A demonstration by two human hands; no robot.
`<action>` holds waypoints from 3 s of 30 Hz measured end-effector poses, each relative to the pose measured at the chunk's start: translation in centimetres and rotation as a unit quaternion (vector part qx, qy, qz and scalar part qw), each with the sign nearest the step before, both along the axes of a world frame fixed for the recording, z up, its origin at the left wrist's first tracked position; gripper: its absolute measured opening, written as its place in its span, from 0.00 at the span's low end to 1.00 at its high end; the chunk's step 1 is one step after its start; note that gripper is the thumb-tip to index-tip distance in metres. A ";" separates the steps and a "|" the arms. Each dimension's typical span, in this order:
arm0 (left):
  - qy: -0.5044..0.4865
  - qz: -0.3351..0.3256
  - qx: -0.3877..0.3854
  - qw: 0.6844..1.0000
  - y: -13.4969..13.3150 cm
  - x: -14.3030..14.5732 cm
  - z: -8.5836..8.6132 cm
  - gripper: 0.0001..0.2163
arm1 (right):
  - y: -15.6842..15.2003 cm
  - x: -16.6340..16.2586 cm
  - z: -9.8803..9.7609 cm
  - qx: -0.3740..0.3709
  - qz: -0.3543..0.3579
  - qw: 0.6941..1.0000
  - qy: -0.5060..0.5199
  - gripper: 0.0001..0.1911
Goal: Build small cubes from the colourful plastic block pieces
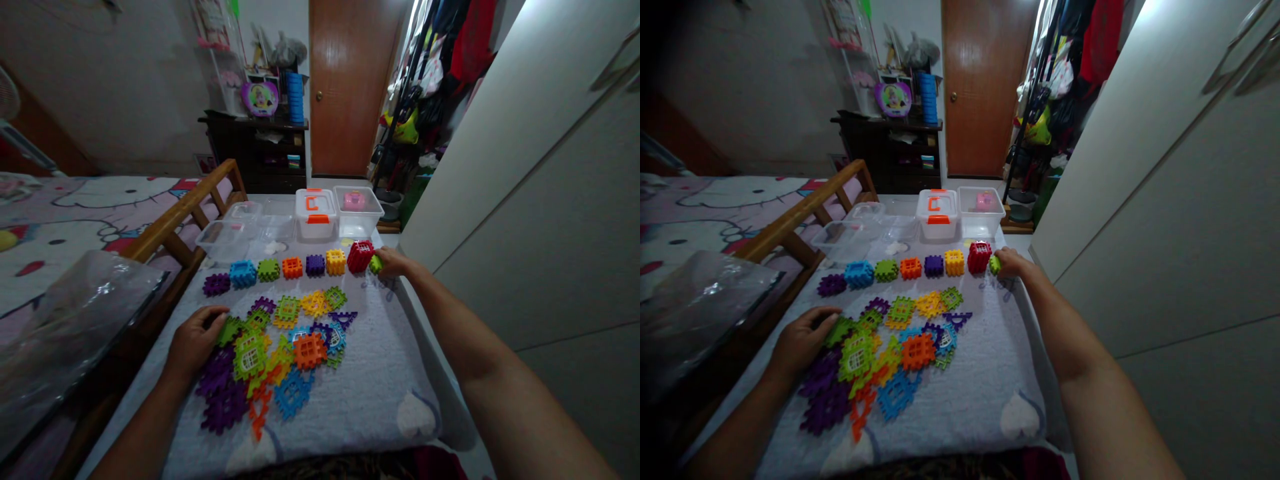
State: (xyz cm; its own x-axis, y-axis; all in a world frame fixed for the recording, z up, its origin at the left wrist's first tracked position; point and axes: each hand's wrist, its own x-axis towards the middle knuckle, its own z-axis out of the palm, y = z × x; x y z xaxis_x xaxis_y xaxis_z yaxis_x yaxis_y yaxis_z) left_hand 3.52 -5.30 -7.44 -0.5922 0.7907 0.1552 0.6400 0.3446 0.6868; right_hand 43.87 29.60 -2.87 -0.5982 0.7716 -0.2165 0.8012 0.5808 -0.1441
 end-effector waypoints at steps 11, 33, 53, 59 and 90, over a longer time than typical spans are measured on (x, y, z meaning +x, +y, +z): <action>-0.006 -0.014 0.032 0.999 0.1 0.7 0.7 0.16 | -0.8 1.7 0.7 0.062 -0.019 0.994 0.093 0.42; -0.050 -0.031 0.060 0.996 0.0 1.4 1.4 0.14 | -21.0 -16.3 0.5 0.091 0.105 0.982 0.124 0.13; -0.054 -0.033 0.064 0.996 0.1 1.2 1.0 0.15 | -19.9 -11.6 0.0 0.021 0.125 0.973 0.194 0.15; -0.054 -0.031 0.060 0.996 0.1 1.2 1.0 0.15 | -17.6 -8.9 0.8 0.020 0.090 0.971 0.222 0.19; -0.029 -0.020 0.047 0.998 0.1 1.0 0.7 0.17 | -15.9 -5.3 -2.7 0.104 -0.097 0.980 0.142 0.23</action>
